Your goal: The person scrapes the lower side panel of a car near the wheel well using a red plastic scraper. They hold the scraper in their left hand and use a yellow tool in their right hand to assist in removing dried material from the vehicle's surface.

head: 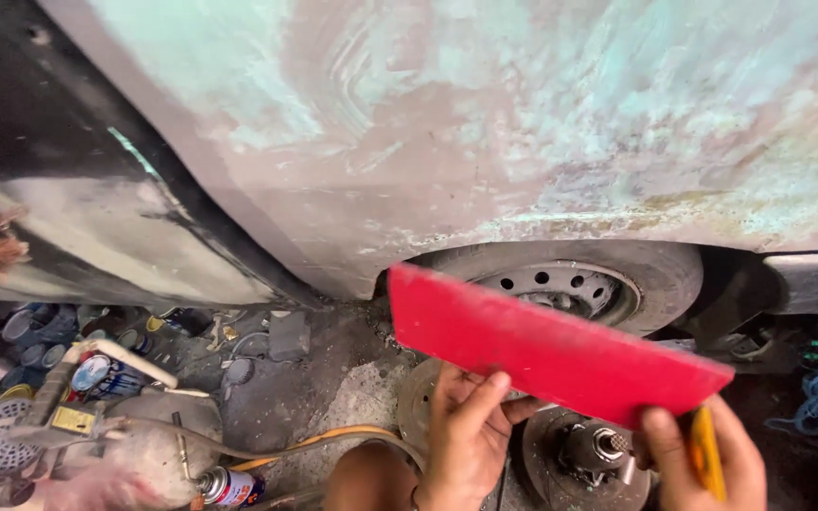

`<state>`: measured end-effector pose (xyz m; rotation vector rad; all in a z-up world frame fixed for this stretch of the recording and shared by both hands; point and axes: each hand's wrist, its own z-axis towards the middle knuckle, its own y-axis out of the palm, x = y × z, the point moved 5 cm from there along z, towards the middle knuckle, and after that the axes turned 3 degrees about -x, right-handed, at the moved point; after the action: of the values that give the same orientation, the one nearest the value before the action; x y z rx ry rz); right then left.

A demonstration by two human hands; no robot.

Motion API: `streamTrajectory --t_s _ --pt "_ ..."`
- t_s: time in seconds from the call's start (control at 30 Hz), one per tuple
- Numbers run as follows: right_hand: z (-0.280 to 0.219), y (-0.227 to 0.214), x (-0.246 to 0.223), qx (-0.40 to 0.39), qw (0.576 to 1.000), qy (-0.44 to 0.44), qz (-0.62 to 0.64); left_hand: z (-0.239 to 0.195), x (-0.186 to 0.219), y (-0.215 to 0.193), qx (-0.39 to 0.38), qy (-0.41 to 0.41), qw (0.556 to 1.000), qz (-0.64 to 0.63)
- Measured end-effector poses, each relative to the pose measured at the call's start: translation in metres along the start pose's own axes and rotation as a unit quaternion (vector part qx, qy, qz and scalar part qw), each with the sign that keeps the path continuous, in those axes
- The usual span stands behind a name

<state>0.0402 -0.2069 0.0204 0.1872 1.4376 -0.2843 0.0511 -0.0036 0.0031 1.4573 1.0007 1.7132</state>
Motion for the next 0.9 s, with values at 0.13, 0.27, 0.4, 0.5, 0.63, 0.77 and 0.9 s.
streamTrajectory --t_s 0.13,0.27,0.4,0.5,0.63,0.77,0.9 --pt "0.001 -0.007 0.004 -0.028 0.995 -0.036 0.087 -0.016 -0.012 -0.005 0.028 -0.018 0.999 -0.030" --pt "0.005 0.007 0.002 -0.272 0.944 -0.061 0.177 -0.030 -0.027 0.003 0.048 -0.089 0.991 -0.084" --pt "-0.003 0.001 0.048 -0.268 0.922 0.063 0.273 -0.042 -0.036 -0.008 0.131 -0.133 0.979 -0.079" --pt "-0.005 -0.003 0.028 -0.060 0.966 0.018 0.253 -0.046 -0.020 -0.003 0.158 -0.119 0.975 -0.103" --pt "0.022 -0.033 0.041 0.013 0.969 0.121 0.216 -0.049 -0.020 -0.029 0.190 -0.073 0.977 -0.069" --pt "0.031 -0.041 0.050 -0.014 0.966 0.158 0.202 -0.055 -0.015 -0.025 0.151 -0.110 0.975 0.124" --pt "0.006 -0.007 0.038 -0.208 0.967 0.074 0.128 -0.049 -0.033 -0.029 0.108 -0.123 0.986 0.033"
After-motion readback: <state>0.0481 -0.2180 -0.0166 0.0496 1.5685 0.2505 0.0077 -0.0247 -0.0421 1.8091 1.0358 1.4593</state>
